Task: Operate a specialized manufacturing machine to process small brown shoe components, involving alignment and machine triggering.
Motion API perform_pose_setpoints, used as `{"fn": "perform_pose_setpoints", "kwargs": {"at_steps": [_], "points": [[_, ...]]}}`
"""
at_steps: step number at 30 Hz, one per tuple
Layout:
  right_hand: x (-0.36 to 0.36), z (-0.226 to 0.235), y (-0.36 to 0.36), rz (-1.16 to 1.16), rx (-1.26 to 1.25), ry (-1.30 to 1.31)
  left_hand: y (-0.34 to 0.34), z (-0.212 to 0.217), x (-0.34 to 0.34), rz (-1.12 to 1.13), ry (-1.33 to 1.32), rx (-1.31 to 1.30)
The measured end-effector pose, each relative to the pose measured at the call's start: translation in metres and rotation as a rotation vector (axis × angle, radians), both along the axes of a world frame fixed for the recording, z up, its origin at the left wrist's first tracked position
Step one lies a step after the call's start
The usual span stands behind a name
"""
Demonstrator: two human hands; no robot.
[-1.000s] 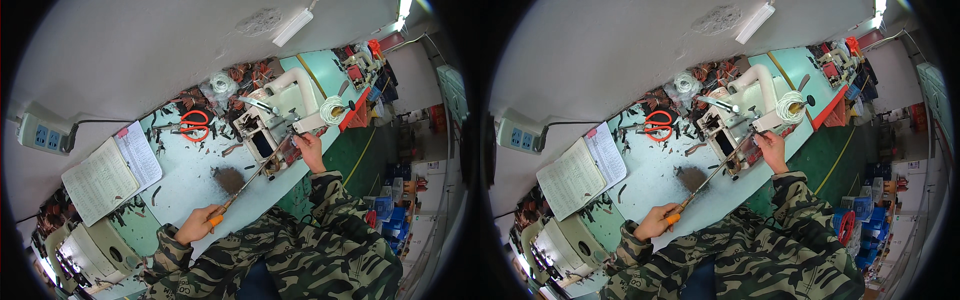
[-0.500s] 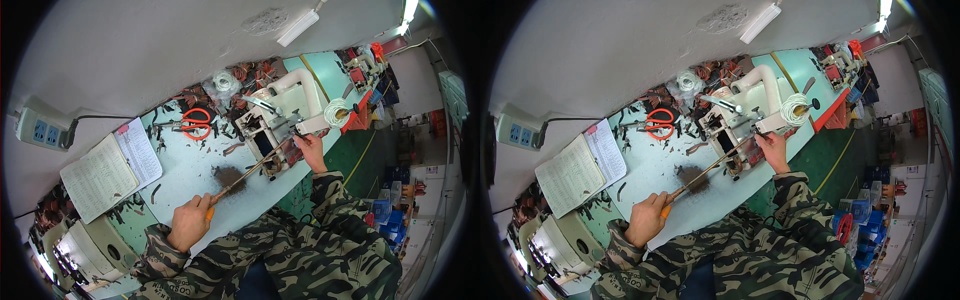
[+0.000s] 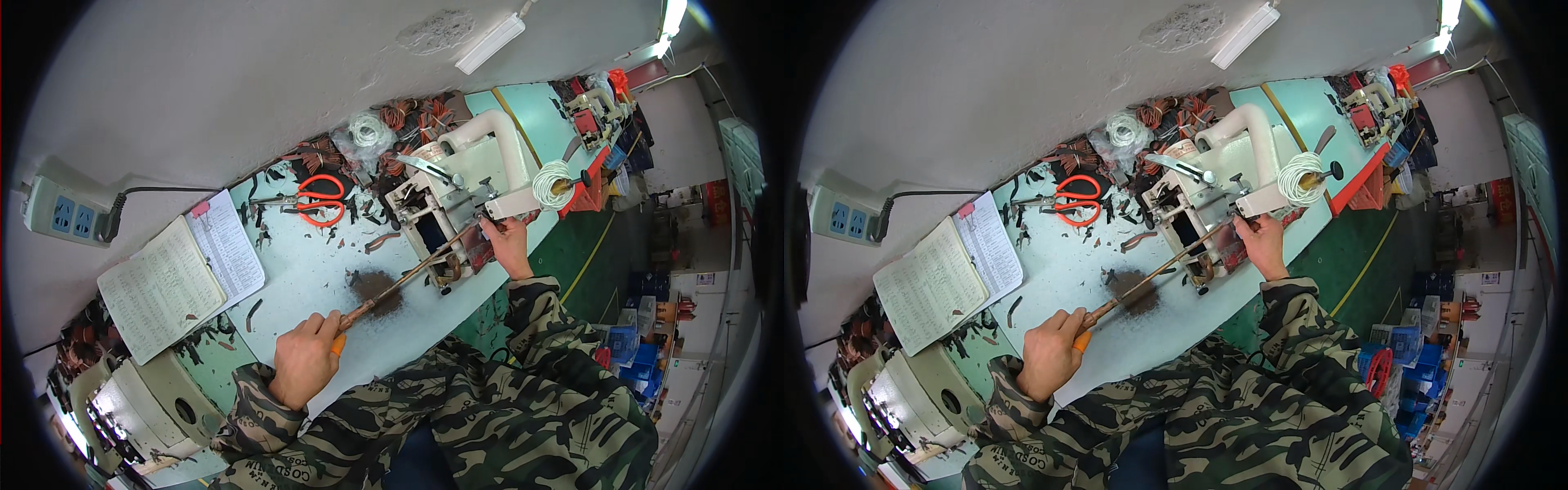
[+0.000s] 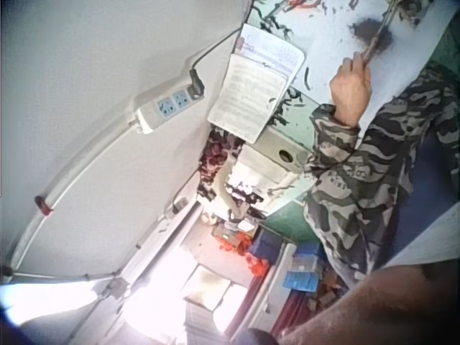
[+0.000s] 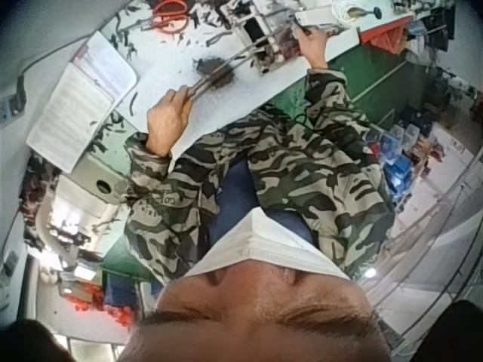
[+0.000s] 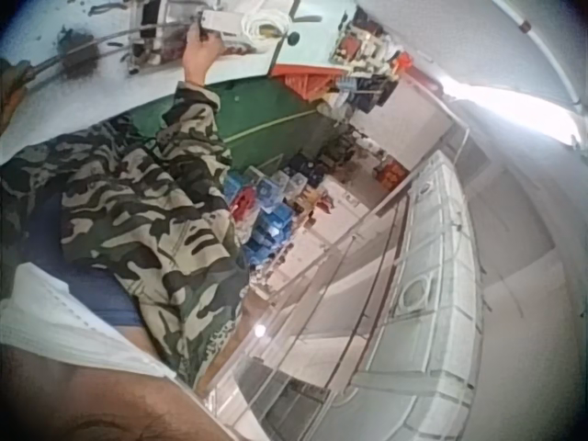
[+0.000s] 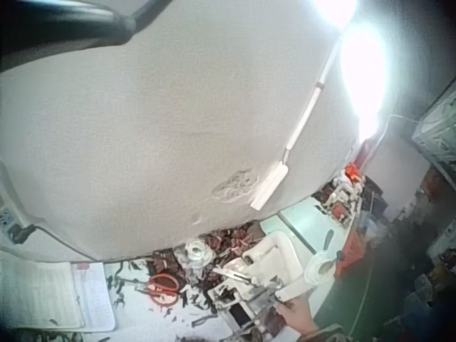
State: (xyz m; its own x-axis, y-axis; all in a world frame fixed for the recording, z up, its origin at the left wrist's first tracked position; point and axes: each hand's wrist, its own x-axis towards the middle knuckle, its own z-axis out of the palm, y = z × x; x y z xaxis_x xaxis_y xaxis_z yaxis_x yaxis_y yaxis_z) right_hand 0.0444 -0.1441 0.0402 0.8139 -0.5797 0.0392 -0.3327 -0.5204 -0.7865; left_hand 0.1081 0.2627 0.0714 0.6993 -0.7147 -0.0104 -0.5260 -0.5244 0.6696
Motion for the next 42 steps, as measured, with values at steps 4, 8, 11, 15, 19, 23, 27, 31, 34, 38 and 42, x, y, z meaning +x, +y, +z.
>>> {"fn": "perform_pose_setpoints", "kwargs": {"at_steps": [4, 8, 11, 15, 19, 23, 27, 31, 34, 38, 42], "points": [[0.002, -0.002, 0.002, -0.005, -0.02, -0.027, 0.008, -0.004, -0.008, 0.024, 0.181, -0.051], [0.002, -0.002, 0.001, -0.004, 0.0, -0.023, 0.01, -0.005, -0.01, 0.054, 0.167, -0.041], [0.001, 0.001, 0.002, 0.013, -0.011, -0.024, 0.005, -0.003, -0.008, 0.027, 0.154, -0.02], [0.001, 0.002, 0.002, 0.013, 0.007, -0.001, 0.001, -0.004, -0.009, 0.033, 0.156, -0.028], [0.001, 0.003, 0.001, 0.02, -0.002, 0.014, 0.001, -0.007, -0.008, -0.001, 0.111, -0.011], [0.002, 0.0, 0.002, 0.023, 0.006, -0.013, 0.001, -0.008, -0.008, -0.013, 0.12, 0.001], [0.0, 0.001, -0.001, 0.023, -0.019, 0.002, 0.0, -0.004, -0.004, -0.017, 0.134, -0.014], [0.0, 0.0, -0.002, 0.027, -0.013, 0.011, 0.001, 0.002, 0.005, -0.056, 0.076, 0.038], [-0.001, -0.003, -0.004, 0.031, -0.017, 0.011, 0.002, -0.001, 0.009, -0.066, 0.058, 0.038], [-0.002, 0.015, 0.001, 0.065, -0.062, 0.114, 0.002, 0.003, 0.013, -0.061, 0.074, 0.009], [-0.007, 0.012, -0.002, 0.152, -0.148, 0.037, 0.006, -0.006, 0.014, -0.072, 0.086, 0.023]]}}
